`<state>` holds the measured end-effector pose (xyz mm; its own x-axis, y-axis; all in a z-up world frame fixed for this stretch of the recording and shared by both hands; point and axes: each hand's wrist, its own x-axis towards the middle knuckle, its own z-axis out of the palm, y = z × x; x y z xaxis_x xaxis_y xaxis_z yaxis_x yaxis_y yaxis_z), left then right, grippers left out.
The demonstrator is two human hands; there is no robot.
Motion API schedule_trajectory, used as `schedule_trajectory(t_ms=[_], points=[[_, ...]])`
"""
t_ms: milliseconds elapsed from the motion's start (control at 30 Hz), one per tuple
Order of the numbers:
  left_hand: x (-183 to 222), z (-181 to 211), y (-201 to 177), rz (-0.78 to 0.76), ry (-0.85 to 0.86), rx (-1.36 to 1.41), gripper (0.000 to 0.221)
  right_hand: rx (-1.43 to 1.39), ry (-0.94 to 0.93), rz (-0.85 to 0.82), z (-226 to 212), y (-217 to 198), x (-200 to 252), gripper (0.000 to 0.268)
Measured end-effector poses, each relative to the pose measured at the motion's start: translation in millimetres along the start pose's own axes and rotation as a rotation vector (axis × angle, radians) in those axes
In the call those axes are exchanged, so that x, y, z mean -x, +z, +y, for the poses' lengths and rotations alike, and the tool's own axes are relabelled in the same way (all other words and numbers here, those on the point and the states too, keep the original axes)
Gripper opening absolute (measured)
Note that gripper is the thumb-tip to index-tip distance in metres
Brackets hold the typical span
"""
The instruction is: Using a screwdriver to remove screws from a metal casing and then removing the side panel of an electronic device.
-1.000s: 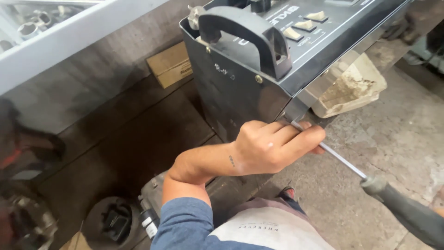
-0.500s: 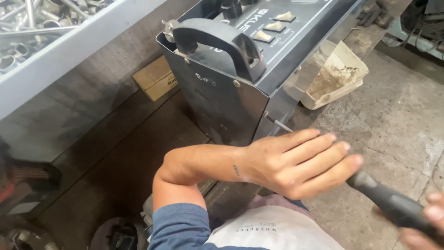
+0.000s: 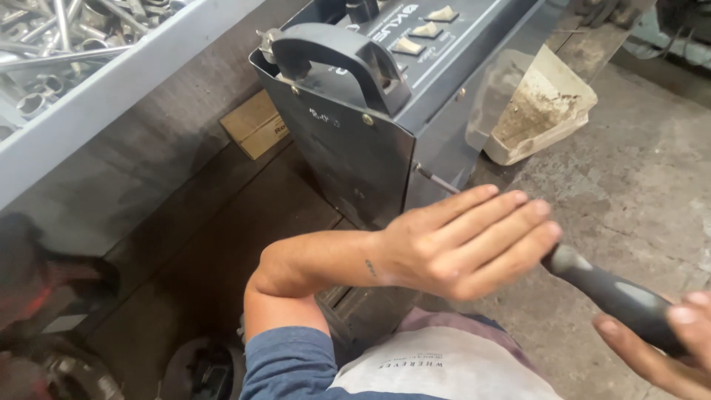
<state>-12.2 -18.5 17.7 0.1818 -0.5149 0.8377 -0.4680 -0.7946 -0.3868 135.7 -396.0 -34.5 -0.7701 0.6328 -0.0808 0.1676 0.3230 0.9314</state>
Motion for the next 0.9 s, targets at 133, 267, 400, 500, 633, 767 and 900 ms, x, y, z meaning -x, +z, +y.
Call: schedule_trajectory(t_ms=[133, 267, 400, 500, 633, 767, 900], points=[[-14.9, 1.1, -6.7, 0.097, -0.009, -0.010, 0.012, -0.660, 0.813, 0.015, 0.1, 3.6, -33.4, 0.073], [-25.5, 5.7, -0.9, 0.126, -0.007, -0.129, 0.018, -1.062, 1.511, -0.557, 10.9, -0.6, -40.5, 0.131], [-27.6, 15.1, 10.8, 0.098, -0.098, -0.306, 0.019, -0.713, 1.342, -0.239, 0.9, 18.9, -49.1, 0.070], [-19.8, 26.6, 10.6, -0.029, -0.166, -0.391, 0.014, -0.635, 1.231, 0.028, 12.6, 30.7, -68.3, 0.053], [-2.0, 37.5, 12.9, -0.221, -0.256, -0.327, 0.019, -0.567, 1.200, 0.155, 6.0, 35.7, -77.1, 0.031], [-0.3, 29.2, 15.6, -0.018, -0.179, -0.334, 0.002, -0.867, 1.310, 0.219, 7.5, 22.1, -78.3, 0.078], [-7.3, 16.3, 14.8, 0.073, -0.111, -0.288, 0.004, -0.994, 1.563, -0.036, -11.9, 10.3, -75.3, 0.065]])
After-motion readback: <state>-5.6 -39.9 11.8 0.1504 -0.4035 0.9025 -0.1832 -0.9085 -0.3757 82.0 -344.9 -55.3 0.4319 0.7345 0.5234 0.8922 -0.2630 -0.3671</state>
